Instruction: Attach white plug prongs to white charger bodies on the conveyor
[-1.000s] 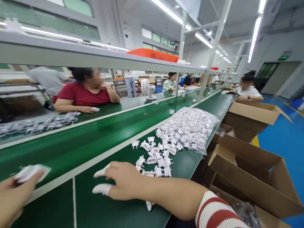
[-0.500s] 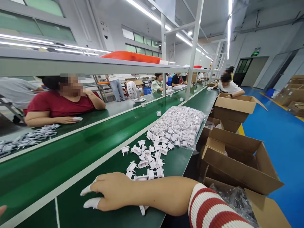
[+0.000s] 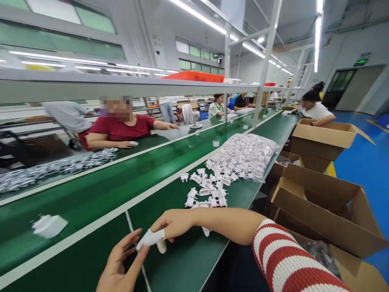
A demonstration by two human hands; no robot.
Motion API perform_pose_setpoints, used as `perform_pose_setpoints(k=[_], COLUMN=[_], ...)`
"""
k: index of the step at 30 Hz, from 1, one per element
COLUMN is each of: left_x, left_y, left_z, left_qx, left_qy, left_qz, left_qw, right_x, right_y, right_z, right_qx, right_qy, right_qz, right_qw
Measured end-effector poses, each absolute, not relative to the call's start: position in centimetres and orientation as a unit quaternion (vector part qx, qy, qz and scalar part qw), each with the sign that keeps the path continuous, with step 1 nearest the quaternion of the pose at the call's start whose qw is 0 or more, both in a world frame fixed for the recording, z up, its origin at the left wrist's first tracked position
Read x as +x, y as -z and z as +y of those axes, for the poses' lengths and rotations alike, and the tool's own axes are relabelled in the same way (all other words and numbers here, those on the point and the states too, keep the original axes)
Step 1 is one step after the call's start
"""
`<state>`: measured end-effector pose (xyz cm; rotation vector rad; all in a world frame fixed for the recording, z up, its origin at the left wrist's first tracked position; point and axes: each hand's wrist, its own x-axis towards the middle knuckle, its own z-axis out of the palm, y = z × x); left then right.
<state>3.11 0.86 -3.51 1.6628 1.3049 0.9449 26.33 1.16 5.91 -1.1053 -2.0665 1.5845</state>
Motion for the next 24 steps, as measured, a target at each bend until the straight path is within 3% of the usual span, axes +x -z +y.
perform_pose_setpoints(k=[7, 15, 24], left_x=[3.3, 3.2, 4.2], left_y=[1.0, 0.1, 1.7], left_z=[-1.1, -0.3, 1.8], left_qx=[0.726, 0.770, 0.823], left_qy=[-0.443, -0.512, -0.517], left_qz=[0.402, 0.291, 0.208], left_qw=[0.338, 0.245, 0.109], right_x=[24.5, 22.6, 24.5], right_y=[-9.3, -8.2, -5.9], right_z=[-0.3, 0.2, 0.3], right_qx=[-0.401, -0.421, -0.417], right_qy=[-0.509, -0.567, -0.596], right_qz=[-0.762, -0.706, -0.686], right_qw=[0.028, 0.058, -0.003])
